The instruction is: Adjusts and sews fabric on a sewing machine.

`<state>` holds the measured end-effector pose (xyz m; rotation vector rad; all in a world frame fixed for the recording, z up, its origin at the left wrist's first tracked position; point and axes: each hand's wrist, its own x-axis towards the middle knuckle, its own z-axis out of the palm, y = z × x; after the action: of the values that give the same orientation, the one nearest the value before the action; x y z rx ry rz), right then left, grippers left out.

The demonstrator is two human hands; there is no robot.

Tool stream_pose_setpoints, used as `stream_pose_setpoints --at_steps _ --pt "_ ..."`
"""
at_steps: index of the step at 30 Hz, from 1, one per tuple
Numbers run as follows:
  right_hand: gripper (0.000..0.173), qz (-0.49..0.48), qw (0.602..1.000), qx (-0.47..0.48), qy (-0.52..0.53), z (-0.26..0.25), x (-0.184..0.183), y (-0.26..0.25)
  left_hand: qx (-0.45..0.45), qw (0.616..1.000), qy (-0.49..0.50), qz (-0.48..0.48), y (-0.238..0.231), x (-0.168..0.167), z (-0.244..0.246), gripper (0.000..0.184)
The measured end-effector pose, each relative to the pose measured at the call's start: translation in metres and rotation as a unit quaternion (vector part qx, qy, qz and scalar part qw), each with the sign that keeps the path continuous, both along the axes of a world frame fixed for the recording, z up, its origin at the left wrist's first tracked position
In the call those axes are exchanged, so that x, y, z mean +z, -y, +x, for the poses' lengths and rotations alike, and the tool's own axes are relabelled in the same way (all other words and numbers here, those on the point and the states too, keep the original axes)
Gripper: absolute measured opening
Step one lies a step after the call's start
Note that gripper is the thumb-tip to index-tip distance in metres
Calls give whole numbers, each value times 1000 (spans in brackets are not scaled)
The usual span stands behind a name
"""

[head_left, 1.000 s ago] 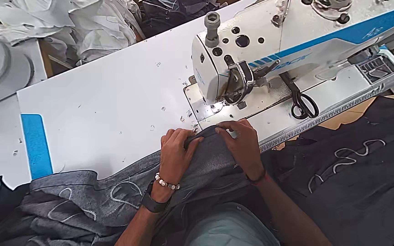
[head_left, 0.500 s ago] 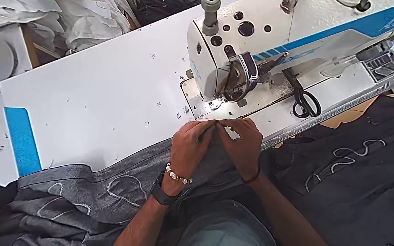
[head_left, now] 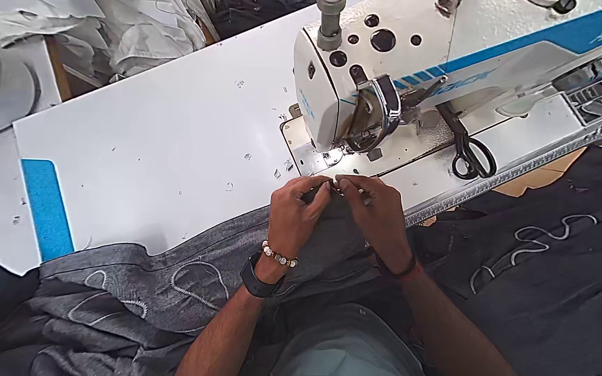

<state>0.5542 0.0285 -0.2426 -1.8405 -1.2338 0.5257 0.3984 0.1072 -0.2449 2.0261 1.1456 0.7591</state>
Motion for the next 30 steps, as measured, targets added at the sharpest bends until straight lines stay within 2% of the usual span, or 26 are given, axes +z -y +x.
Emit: stream_pose_setpoints --at_steps 4,9,16,18,20,25,30 --pt "20 -71 996 36 -46 12 10 -8 -6 1000 10 4 -1 2 0 19" --pt "12 -54 992 35 -104 15 14 -11 -30 999 -11 38 -4 10 -2 19" --pt "10 -35 996 -9 -76 6 9 -11 -35 996 -71 28 -3 20 -4 21" --pt "8 -26 999 -31 -34 -1 6 -10 -19 994 -108 7 0 26 -4 20" --pt "7 6 997 -53 60 -11 0 -11 -2 992 -129 -4 0 29 -3 18" --pt "13 92 956 -62 272 -24 -8 -10 -5 991 -130 10 -1 27 -3 18" --pt "16 94 935 -15 343 -21 -2 -7 -13 993 -115 27 -3 23 -1 21"
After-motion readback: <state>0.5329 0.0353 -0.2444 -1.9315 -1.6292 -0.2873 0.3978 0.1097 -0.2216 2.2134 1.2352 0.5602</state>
